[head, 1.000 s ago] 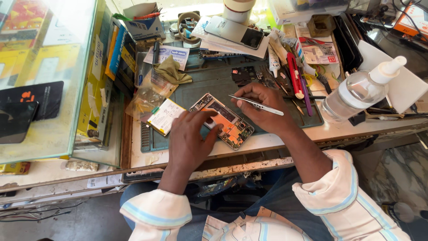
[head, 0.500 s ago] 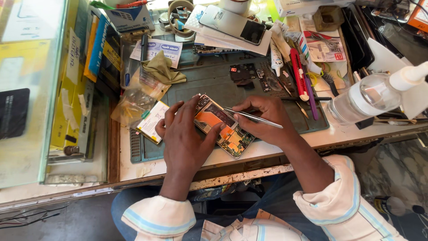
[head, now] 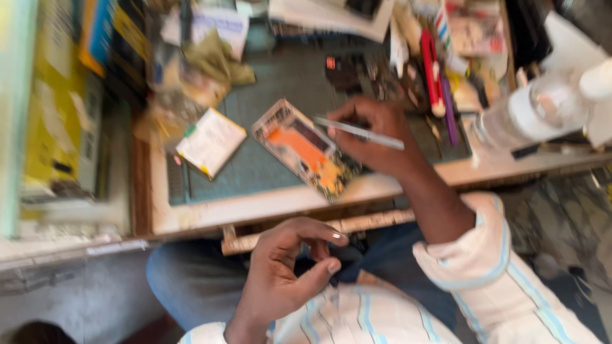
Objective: The person uses a metal spudger to pry and separate components inside a disassembled smartphone. They repeatedly lift and adjust internal parts, including the battery and ribbon cables, while holding the phone steady with the other hand.
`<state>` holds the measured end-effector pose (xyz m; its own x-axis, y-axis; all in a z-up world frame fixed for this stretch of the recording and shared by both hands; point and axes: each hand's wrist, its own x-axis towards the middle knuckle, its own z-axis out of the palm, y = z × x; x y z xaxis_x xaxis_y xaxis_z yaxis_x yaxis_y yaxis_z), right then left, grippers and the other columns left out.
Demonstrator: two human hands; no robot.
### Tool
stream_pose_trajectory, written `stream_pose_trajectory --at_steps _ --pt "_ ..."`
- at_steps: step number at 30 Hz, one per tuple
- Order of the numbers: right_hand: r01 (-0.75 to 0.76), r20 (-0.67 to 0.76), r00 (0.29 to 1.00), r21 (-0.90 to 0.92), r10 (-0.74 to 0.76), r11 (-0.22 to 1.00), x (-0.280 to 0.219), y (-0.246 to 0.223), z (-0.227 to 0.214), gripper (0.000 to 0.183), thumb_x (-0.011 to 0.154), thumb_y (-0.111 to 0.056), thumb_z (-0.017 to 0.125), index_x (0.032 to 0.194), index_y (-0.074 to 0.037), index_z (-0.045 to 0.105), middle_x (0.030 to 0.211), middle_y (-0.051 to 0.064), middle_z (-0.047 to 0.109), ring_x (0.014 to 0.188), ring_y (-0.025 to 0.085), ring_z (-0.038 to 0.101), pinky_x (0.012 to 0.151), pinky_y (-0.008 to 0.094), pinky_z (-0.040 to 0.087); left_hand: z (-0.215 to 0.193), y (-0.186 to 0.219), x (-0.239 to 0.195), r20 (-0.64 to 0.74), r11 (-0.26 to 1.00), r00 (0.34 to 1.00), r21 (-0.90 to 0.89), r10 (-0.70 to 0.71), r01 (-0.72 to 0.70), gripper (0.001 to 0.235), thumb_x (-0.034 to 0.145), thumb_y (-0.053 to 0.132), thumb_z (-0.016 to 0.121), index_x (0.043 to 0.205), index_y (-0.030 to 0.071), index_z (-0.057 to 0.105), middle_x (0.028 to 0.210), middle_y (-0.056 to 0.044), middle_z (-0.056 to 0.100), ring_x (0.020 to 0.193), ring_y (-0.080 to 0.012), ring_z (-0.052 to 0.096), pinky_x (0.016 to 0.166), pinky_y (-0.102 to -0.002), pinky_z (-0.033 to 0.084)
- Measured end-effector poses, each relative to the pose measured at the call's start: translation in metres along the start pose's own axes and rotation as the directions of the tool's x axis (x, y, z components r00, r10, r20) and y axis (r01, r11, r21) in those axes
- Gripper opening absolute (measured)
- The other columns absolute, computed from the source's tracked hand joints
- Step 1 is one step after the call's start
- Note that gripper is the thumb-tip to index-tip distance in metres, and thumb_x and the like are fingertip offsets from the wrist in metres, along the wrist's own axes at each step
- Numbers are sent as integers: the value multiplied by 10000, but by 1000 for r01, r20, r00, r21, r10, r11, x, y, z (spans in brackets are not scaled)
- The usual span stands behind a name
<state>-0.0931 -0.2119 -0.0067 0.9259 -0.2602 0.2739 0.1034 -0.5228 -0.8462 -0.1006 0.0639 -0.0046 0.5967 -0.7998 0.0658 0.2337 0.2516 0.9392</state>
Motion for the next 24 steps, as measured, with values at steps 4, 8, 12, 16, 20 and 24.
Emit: stream_pose_trajectory --at_steps 4,8,12,16,20,24 --pt "136 28 990 77 -139 988 -2 15 1 156 1010 -81 773 1120 -6 692 1017 71 753 900 72 703 767 250 577 3 -25 -22 31 971 982 160 -184 177 86 933 62 751 989 -1 761 963 -86 788 874 -100 705 804 -271 554" --pt "272 54 960 75 -276 959 -1 27 -2 122 1091 -52 766 1149 10 679 1029 84 744 883 73 695 765 228 560 1 -57 -29 -98 846 947 429 -304 316 126 840 98 827 810 13 739 761 -42 753 653 -74 649 595 -262 526" --pt "305 54 949 100 -311 947 -5 23 -1 102 1119 -34 753 1117 28 672 1004 88 741 908 65 711 812 222 584 2 -72 -33 -152 832 936 429 -316 351 146 795 57 828 819 -1 696 728 -47 685 628 -82 585 570 -257 492" --pt "249 56 965 110 -256 962 -7 19 -2 104 1092 -34 754 1155 10 684 1035 79 746 909 62 718 804 228 584 2 -75 -34 -151 883 953 360 -263 301 76 860 33 783 919 -2 751 822 -47 760 728 -89 664 678 -244 554" --pt "232 42 970 110 -238 966 -7 15 0 110 1073 -37 768 1145 10 700 1026 79 755 936 72 721 828 242 591 2 -53 -30 -118 933 970 270 -212 237 160 964 0 629 1060 -4 756 949 -58 804 888 -110 764 807 -254 619" --pt "284 16 959 23 -284 959 -6 14 -2 141 1048 -44 782 1160 10 714 1028 78 756 929 83 715 809 241 578 -5 -4 -22 -115 935 992 342 -53 90 147 966 11 659 1077 -14 752 982 -108 792 879 -135 758 777 -269 623"
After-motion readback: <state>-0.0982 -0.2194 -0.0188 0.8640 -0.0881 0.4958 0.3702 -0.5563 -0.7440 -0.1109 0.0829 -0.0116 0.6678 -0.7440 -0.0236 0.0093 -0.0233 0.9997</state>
